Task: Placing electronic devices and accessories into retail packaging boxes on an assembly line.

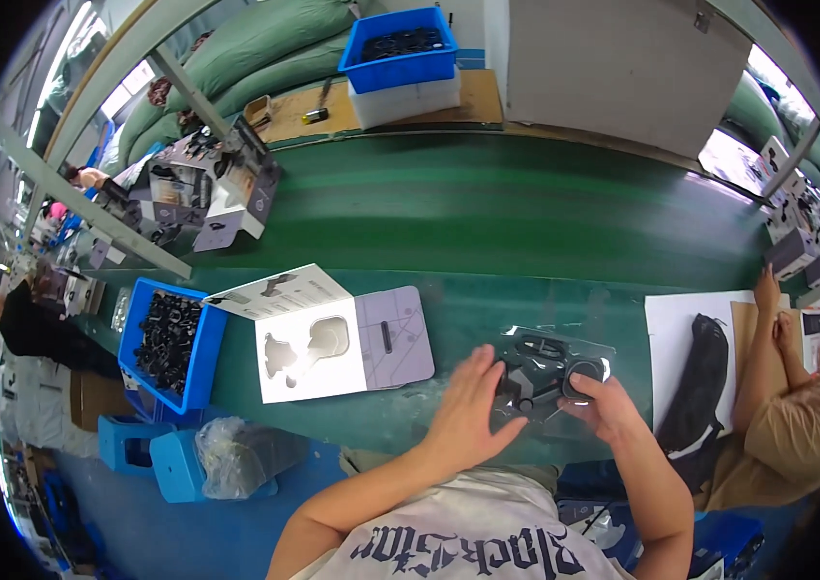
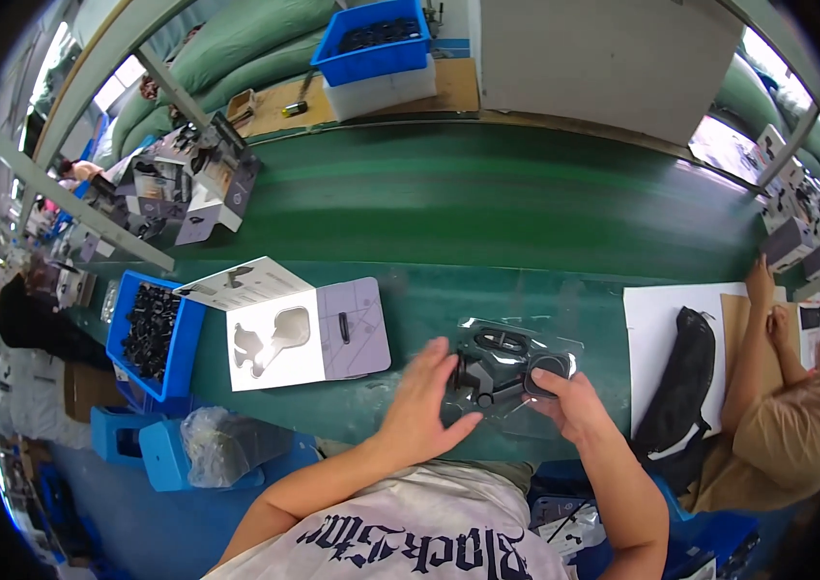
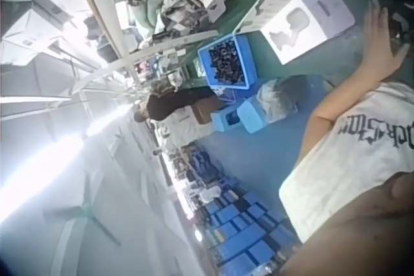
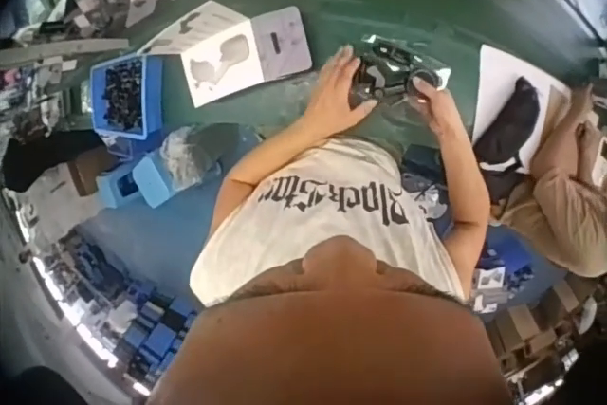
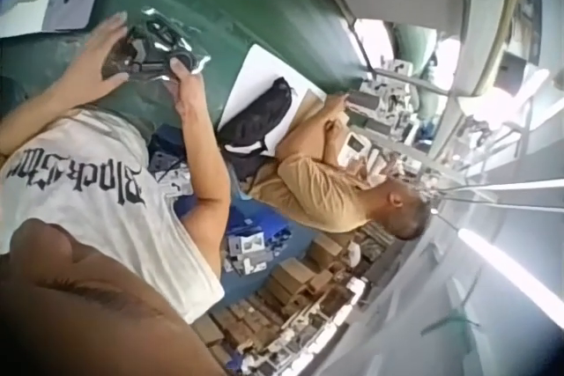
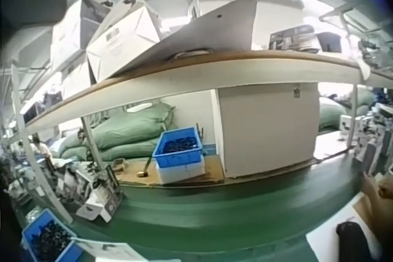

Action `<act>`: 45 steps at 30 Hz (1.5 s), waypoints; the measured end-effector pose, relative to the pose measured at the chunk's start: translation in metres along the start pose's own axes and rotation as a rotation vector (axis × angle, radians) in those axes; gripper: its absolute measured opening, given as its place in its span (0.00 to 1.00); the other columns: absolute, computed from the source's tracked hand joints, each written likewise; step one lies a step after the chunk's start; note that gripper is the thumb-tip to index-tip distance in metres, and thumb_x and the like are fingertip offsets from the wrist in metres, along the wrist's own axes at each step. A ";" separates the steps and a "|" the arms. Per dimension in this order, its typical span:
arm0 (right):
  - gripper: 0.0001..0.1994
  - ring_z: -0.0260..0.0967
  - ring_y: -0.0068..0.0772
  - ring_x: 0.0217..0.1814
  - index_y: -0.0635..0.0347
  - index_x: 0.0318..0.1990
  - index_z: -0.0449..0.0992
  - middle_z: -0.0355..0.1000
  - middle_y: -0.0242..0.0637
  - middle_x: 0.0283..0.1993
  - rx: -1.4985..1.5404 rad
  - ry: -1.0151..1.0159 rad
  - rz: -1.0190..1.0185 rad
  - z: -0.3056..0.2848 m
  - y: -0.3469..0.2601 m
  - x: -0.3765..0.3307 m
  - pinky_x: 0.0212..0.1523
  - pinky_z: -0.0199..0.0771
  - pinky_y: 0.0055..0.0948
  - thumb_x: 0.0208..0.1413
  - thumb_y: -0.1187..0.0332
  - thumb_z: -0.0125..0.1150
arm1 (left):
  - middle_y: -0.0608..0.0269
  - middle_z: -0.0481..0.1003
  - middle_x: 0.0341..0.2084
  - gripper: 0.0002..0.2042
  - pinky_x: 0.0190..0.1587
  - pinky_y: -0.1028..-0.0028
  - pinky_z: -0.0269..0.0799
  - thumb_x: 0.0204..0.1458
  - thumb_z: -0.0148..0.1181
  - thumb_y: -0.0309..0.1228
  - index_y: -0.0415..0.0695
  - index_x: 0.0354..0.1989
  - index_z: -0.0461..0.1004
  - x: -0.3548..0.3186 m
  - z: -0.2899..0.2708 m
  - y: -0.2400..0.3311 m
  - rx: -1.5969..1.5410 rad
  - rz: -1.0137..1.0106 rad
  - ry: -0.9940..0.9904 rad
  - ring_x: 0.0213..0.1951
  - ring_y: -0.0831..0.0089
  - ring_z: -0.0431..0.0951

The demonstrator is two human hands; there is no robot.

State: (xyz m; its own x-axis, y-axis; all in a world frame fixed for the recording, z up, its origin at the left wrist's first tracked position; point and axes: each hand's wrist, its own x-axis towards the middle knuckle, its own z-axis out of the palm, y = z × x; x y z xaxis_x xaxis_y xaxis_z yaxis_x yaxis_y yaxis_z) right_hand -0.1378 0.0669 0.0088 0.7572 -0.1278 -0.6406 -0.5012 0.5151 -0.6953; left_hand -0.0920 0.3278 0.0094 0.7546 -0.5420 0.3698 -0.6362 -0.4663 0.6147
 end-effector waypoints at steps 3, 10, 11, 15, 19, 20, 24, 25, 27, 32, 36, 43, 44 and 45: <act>0.14 0.76 0.34 0.36 0.63 0.51 0.75 0.77 0.37 0.40 0.048 0.060 -0.024 -0.005 0.003 0.007 0.44 0.78 0.31 0.59 0.70 0.64 | 0.32 0.56 0.70 0.41 0.71 0.45 0.50 0.46 0.70 0.40 0.30 0.66 0.60 -0.008 -0.044 -0.011 0.577 -0.140 0.310 0.71 0.43 0.59; 0.14 0.74 0.32 0.40 0.62 0.53 0.73 0.75 0.39 0.48 0.132 -0.034 -0.091 0.081 0.019 0.045 0.43 0.78 0.29 0.61 0.72 0.63 | 0.38 0.66 0.65 0.32 0.69 0.45 0.54 0.54 0.63 0.38 0.34 0.65 0.66 -0.028 -0.069 -0.078 0.699 -0.387 0.213 0.66 0.43 0.65; 0.15 0.73 0.31 0.42 0.61 0.54 0.73 0.74 0.38 0.49 0.136 -0.033 -0.066 0.099 0.023 0.046 0.43 0.78 0.30 0.61 0.72 0.64 | 0.38 0.68 0.64 0.29 0.69 0.47 0.55 0.56 0.61 0.37 0.34 0.64 0.67 -0.029 -0.070 -0.073 0.526 -0.410 0.289 0.66 0.43 0.66; 0.18 0.73 0.26 0.43 0.63 0.56 0.73 0.76 0.36 0.47 0.130 -0.234 -0.140 0.152 0.062 0.054 0.43 0.75 0.24 0.59 0.72 0.64 | 0.40 0.72 0.61 0.23 0.68 0.50 0.58 0.60 0.54 0.32 0.33 0.62 0.70 -0.039 -0.069 -0.067 0.185 -0.450 0.426 0.64 0.44 0.69; 0.14 0.74 0.26 0.40 0.63 0.52 0.75 0.77 0.35 0.44 -0.103 -0.314 0.001 0.165 0.070 0.050 0.42 0.76 0.25 0.59 0.74 0.64 | 0.41 0.74 0.59 0.19 0.68 0.53 0.59 0.63 0.49 0.27 0.32 0.60 0.72 -0.053 -0.062 -0.067 0.178 -0.470 0.464 0.63 0.44 0.70; 0.13 0.74 0.25 0.39 0.62 0.51 0.75 0.77 0.35 0.43 -0.114 -0.363 -0.002 0.170 0.069 0.057 0.41 0.76 0.25 0.59 0.73 0.63 | 0.41 0.73 0.60 0.20 0.68 0.53 0.59 0.62 0.50 0.29 0.32 0.61 0.71 -0.054 -0.063 -0.065 0.156 -0.452 0.430 0.63 0.44 0.70; 0.10 0.74 0.25 0.38 0.61 0.48 0.77 0.78 0.33 0.41 -0.155 -0.497 -0.029 0.192 0.071 0.084 0.39 0.75 0.25 0.61 0.71 0.61 | 0.39 0.71 0.62 0.23 0.68 0.51 0.58 0.62 0.53 0.32 0.32 0.62 0.70 -0.053 -0.063 -0.059 0.077 -0.377 0.332 0.64 0.42 0.69; 0.10 0.74 0.25 0.39 0.61 0.48 0.77 0.78 0.33 0.41 -0.162 -0.492 0.021 0.201 0.074 0.086 0.40 0.75 0.27 0.61 0.70 0.60 | 0.38 0.69 0.63 0.25 0.69 0.51 0.57 0.61 0.54 0.33 0.33 0.64 0.68 -0.050 -0.063 -0.056 0.106 -0.334 0.274 0.65 0.42 0.68; 0.10 0.75 0.27 0.41 0.60 0.48 0.78 0.79 0.33 0.42 -0.178 -0.490 0.119 0.224 0.082 0.090 0.42 0.77 0.31 0.63 0.68 0.58 | 0.37 0.66 0.66 0.29 0.70 0.50 0.55 0.60 0.57 0.36 0.33 0.67 0.64 -0.044 -0.065 -0.052 0.171 -0.248 0.166 0.67 0.42 0.65; 0.22 0.76 0.40 0.56 0.59 0.64 0.70 0.75 0.41 0.58 0.094 -0.720 0.181 0.198 0.065 0.088 0.57 0.75 0.41 0.66 0.62 0.51 | 0.36 0.52 0.73 0.41 0.74 0.51 0.48 0.57 0.61 0.40 0.34 0.75 0.49 -0.061 -0.144 -0.055 0.438 -0.277 0.037 0.73 0.45 0.54; 0.25 0.77 0.43 0.57 0.63 0.65 0.71 0.76 0.45 0.59 -0.042 -0.577 0.108 0.147 0.046 0.084 0.58 0.76 0.43 0.64 0.61 0.55 | 0.40 0.49 0.75 0.42 0.75 0.58 0.46 0.57 0.61 0.41 0.36 0.76 0.48 -0.117 -0.162 -0.137 0.071 -0.517 0.451 0.75 0.49 0.52; 0.21 0.76 0.39 0.49 0.62 0.59 0.75 0.78 0.43 0.52 -0.772 -0.148 -0.655 0.108 0.043 0.061 0.50 0.77 0.37 0.63 0.60 0.58 | 0.45 0.67 0.65 0.31 0.66 0.64 0.63 0.65 0.52 0.35 0.36 0.74 0.53 -0.087 -0.117 -0.136 -0.422 -0.823 0.204 0.64 0.56 0.70; 0.21 0.76 0.39 0.49 0.62 0.59 0.75 0.78 0.43 0.52 -0.781 -0.149 -0.665 0.110 0.041 0.062 0.50 0.77 0.37 0.63 0.60 0.58 | 0.45 0.67 0.65 0.31 0.66 0.64 0.63 0.65 0.52 0.35 0.36 0.74 0.53 -0.082 -0.117 -0.135 -0.429 -0.816 0.213 0.64 0.56 0.70; 0.21 0.76 0.40 0.50 0.62 0.59 0.75 0.78 0.43 0.53 -0.619 -0.175 -0.539 0.112 0.039 0.064 0.50 0.77 0.38 0.64 0.59 0.57 | 0.45 0.67 0.65 0.31 0.66 0.64 0.63 0.65 0.52 0.35 0.36 0.74 0.53 -0.080 -0.117 -0.132 -0.437 -0.811 0.194 0.63 0.56 0.70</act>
State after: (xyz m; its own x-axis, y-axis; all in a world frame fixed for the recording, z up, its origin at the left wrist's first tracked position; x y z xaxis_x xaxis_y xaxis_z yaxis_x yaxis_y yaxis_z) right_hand -0.0623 0.1738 -0.0230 0.9874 -0.0632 -0.1450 -0.1527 -0.1431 -0.9779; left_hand -0.0489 0.5147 -0.0196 0.9794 -0.0223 -0.2005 0.1825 -0.3254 0.9278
